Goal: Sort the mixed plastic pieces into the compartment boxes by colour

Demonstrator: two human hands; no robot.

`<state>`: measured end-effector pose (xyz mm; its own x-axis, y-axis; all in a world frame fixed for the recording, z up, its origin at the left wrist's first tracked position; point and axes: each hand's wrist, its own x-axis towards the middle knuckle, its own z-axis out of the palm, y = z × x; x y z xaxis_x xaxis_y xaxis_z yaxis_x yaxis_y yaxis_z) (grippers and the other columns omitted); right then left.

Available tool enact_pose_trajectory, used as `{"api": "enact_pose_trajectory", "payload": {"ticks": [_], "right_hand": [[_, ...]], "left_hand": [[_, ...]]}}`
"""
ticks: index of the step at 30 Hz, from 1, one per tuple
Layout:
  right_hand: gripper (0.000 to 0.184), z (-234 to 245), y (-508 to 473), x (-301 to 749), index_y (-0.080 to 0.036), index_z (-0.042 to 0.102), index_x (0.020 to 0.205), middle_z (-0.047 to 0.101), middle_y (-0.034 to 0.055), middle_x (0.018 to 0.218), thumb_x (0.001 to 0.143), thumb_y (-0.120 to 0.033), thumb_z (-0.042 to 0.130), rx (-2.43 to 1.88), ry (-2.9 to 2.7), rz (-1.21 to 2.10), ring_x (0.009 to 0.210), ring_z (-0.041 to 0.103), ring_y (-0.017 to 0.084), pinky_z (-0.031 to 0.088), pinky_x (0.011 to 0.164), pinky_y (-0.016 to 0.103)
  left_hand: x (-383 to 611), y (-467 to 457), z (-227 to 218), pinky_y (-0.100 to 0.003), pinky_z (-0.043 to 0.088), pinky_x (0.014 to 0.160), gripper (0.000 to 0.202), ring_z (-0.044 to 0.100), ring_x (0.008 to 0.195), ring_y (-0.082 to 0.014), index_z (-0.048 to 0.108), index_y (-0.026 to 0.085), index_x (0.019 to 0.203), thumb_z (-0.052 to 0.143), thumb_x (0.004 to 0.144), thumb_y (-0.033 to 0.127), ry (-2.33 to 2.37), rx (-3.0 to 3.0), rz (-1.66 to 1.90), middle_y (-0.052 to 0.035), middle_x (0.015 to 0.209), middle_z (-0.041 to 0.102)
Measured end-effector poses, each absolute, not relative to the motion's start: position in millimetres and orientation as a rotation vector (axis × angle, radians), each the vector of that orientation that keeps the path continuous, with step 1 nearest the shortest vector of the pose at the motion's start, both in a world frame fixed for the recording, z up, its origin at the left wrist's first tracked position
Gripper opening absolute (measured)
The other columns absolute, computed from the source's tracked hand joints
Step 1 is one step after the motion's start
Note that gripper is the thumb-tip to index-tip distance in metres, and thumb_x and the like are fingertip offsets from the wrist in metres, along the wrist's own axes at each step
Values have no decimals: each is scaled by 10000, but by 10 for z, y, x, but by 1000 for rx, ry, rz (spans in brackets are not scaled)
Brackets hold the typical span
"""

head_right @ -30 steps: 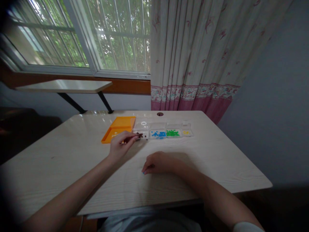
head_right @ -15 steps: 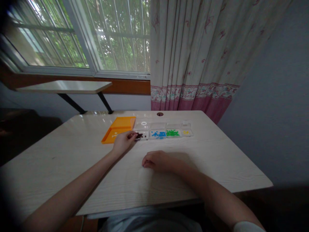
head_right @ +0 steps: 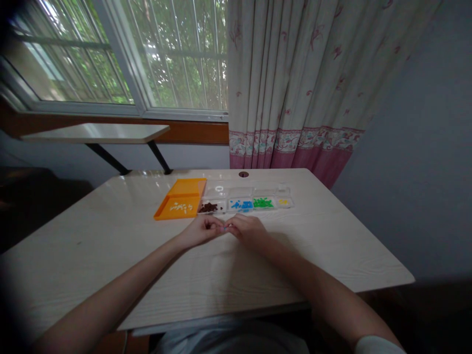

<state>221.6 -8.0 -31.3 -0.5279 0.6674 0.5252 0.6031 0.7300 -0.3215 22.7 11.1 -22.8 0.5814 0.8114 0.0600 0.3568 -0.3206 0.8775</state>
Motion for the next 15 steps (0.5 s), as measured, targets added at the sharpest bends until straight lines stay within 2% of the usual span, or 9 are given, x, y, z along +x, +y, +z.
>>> {"api": "enact_pose_trajectory", "payload": {"ticks": [8,15], "right_hand": [[185,-279,-88,2203,-193,637,842,658,21,740,842,-296,483,-862,-2279,-57,657,579,103,392,616,202],[200,-273,-71,2228,-193,647,844,664,19,737,837,-323,495,-798,-2321,-29,643,578,97,388,598,197]], "left_hand": [[245,70,-189,-176,134,406,355,205,425,-39,656,61,763,574,697,399,925,1843,670,70,441,311],[259,63,-186,-178,131,409,310,213,425,-39,649,52,739,565,692,347,886,1838,652,62,445,334]]}}
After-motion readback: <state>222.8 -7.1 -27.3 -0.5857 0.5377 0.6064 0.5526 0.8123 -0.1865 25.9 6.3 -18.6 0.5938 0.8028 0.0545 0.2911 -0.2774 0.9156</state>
